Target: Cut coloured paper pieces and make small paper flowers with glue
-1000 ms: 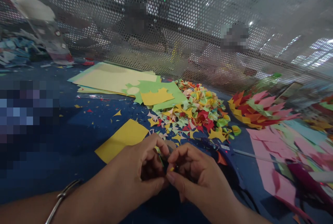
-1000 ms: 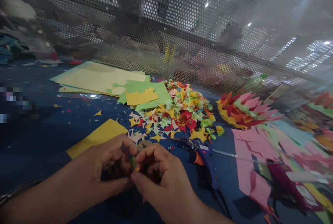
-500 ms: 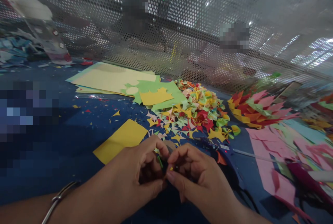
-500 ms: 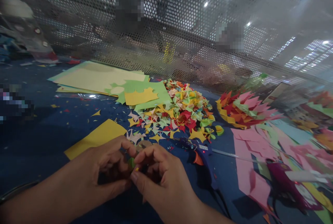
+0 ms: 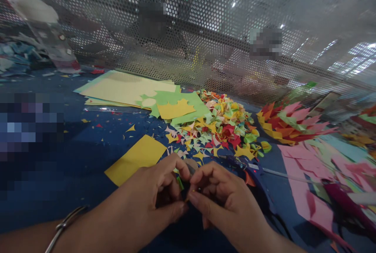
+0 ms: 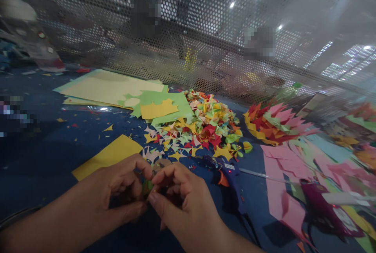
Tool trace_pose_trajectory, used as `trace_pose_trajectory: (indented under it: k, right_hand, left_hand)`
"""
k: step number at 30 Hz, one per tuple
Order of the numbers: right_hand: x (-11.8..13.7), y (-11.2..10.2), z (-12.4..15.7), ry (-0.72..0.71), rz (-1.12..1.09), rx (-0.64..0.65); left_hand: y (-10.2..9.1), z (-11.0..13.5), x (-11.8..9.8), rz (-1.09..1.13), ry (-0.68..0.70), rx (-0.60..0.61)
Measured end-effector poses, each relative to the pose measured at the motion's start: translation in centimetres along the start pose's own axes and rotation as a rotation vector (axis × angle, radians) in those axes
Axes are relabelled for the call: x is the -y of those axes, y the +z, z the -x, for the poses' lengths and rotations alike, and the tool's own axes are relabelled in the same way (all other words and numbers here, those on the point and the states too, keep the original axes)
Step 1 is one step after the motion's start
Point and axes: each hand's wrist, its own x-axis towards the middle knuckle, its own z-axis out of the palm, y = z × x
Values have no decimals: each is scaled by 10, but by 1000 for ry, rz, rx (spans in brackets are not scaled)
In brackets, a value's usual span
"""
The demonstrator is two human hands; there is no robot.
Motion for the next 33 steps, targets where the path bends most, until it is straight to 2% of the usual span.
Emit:
trace_pose_trajectory:
  k: [8, 12, 14, 18, 21, 25, 28, 33]
  right_hand:
    - [-2, -1, 3, -50, 135, -13]
    - [0, 0, 3, -73, 206, -26]
    - [4, -2, 4, -112, 272, -78]
    - [11, -15, 5, -239, 524, -258]
    - [17, -26, 6, -266, 716, -304]
    - [21, -33, 6, -169, 960, -179]
    - [20, -30, 7, -97, 1116, -88]
    - [18, -29, 11, -93, 1203, 8]
  left_hand:
    - [1, -1, -3, 87, 62, -18]
    - [-2, -3, -3, 122, 38, 1]
    - [-5, -4, -1, 155, 10, -8]
    - [-15, -8, 2, 229, 10, -115]
    - [-22, -12, 4, 313, 3, -197]
    - [-26, -14, 6, 373, -37, -256]
    - [-25, -14, 6, 388, -48, -252]
    - [-24, -14, 6, 477, -102, -249]
